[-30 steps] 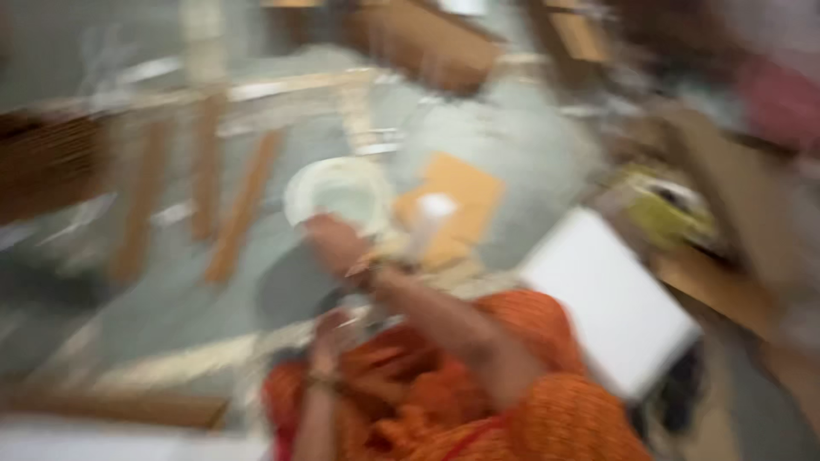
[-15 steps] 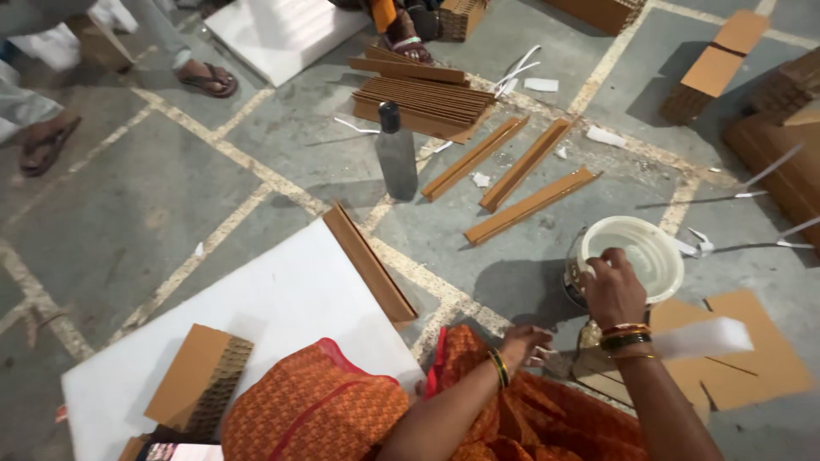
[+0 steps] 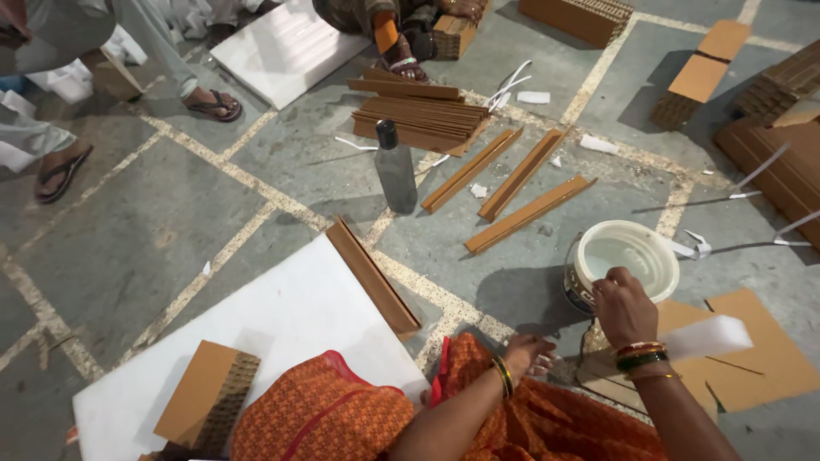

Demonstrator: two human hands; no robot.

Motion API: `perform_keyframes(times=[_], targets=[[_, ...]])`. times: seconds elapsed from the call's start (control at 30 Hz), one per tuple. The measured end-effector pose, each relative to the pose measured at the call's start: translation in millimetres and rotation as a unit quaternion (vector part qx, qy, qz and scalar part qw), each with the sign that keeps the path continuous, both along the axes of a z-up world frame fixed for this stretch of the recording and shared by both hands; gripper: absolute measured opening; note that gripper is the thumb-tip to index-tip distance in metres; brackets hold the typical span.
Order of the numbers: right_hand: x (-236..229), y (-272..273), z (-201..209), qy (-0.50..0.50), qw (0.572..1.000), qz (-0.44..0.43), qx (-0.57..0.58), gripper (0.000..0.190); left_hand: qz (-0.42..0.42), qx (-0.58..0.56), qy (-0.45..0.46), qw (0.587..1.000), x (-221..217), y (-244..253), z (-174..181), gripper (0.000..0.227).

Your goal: The person sits on the floor and uses a white foam roller to apply a clear liquid from a bucket onto long, thin cardboard strips. They repeatedly dip the roller into the bucket and roll it along the cardboard pieces, which are scattered on the floor.

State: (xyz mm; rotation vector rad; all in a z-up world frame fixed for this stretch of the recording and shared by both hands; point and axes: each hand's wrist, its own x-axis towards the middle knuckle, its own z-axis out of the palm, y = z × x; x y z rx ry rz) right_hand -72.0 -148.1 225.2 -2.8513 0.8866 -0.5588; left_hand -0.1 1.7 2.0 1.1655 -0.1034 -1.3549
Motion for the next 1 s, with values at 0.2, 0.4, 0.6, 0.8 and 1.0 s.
perform_keyframes(times=[0.2, 0.4, 0.6, 0.8, 1.0], targets=[[-18, -2, 6, 0.035, 0.999, -0.007, -0.009, 0.012, 0.008, -0.001, 0.01, 1.0, -3, 2, 6, 0.023], [-34, -15, 2, 0.009, 0.999, 0.044, -0.028, 0.01, 0.022, -0.023, -0.006, 0.999, 10, -7, 6, 0.018], [-46, -43, -17, -0.053, 0.995, 0.076, -0.021, 0.004, 0.021, 0.043, -0.026, 0.999, 2, -2, -40, 0.017], [-53, -45, 11, 0.034, 0.992, 0.078, -0.091, 0.004, 0.009, 0.035, -0.023, 0.999, 1, -3, -33, 0.019], [-58, -49, 9, 0.042, 0.987, 0.049, -0.148, 0.006, -0.005, 0.014, -0.022, 1.0, 4, 0, -37, 0.022]])
